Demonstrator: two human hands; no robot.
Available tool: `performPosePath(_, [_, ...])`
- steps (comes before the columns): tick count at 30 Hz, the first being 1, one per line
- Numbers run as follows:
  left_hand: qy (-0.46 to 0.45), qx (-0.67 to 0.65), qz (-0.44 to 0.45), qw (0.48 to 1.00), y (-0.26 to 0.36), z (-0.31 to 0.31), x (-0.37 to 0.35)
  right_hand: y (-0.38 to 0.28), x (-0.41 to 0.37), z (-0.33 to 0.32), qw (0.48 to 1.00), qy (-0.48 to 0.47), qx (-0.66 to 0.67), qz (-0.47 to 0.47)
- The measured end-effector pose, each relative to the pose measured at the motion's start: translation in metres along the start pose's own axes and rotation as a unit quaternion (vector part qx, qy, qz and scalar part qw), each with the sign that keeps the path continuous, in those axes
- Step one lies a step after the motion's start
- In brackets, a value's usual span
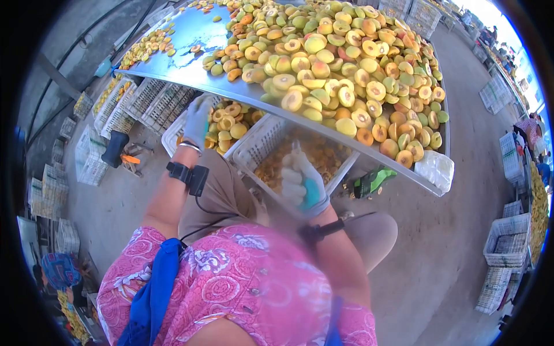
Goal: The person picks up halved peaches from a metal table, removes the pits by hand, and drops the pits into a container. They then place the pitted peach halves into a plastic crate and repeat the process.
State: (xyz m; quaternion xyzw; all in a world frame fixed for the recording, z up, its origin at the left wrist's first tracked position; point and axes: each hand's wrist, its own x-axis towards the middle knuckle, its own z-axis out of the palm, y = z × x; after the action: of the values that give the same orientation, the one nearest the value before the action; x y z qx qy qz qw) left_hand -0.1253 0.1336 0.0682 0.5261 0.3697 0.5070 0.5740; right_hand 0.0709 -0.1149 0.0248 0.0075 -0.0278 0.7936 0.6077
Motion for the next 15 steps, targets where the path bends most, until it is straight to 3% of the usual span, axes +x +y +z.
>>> performPosePath(1, [-0.016,0.170,0.063,0.983,0.003,0.015,-0.005,0.000,0.001,0.000,1.000,0.014,-0.024,-0.006])
performPosePath(2, [-0.032,0.335,0.123,0.934,0.003,0.031,-0.008,-0.001,0.003,0.001,0.998,0.028,-0.049,-0.013])
performPosePath(4, [-0.147,0.513,0.256,0.806,-0.012,0.056,-0.003,-0.003,0.005,0.005,0.996,0.037,-0.077,-0.011])
performPosePath(6, [-0.253,0.630,0.291,0.674,-0.010,0.096,-0.001,-0.004,0.005,0.009,0.993,0.048,-0.107,-0.011])
performPosePath(7, [-0.251,0.628,0.292,0.676,-0.016,0.113,0.004,-0.004,0.005,0.012,0.989,0.060,-0.135,-0.025])
performPosePath(9, [-0.197,0.596,0.124,0.768,-0.034,0.142,0.014,-0.005,0.003,0.012,0.983,0.072,-0.164,-0.035])
performPosePath(13, [-0.139,0.552,0.135,0.811,-0.046,0.154,0.008,-0.004,0.001,0.007,0.977,0.093,-0.180,-0.060])
performPosePath(15, [-0.160,0.500,0.135,0.840,-0.047,0.158,-0.001,-0.005,0.005,0.007,0.975,0.098,-0.193,-0.053])
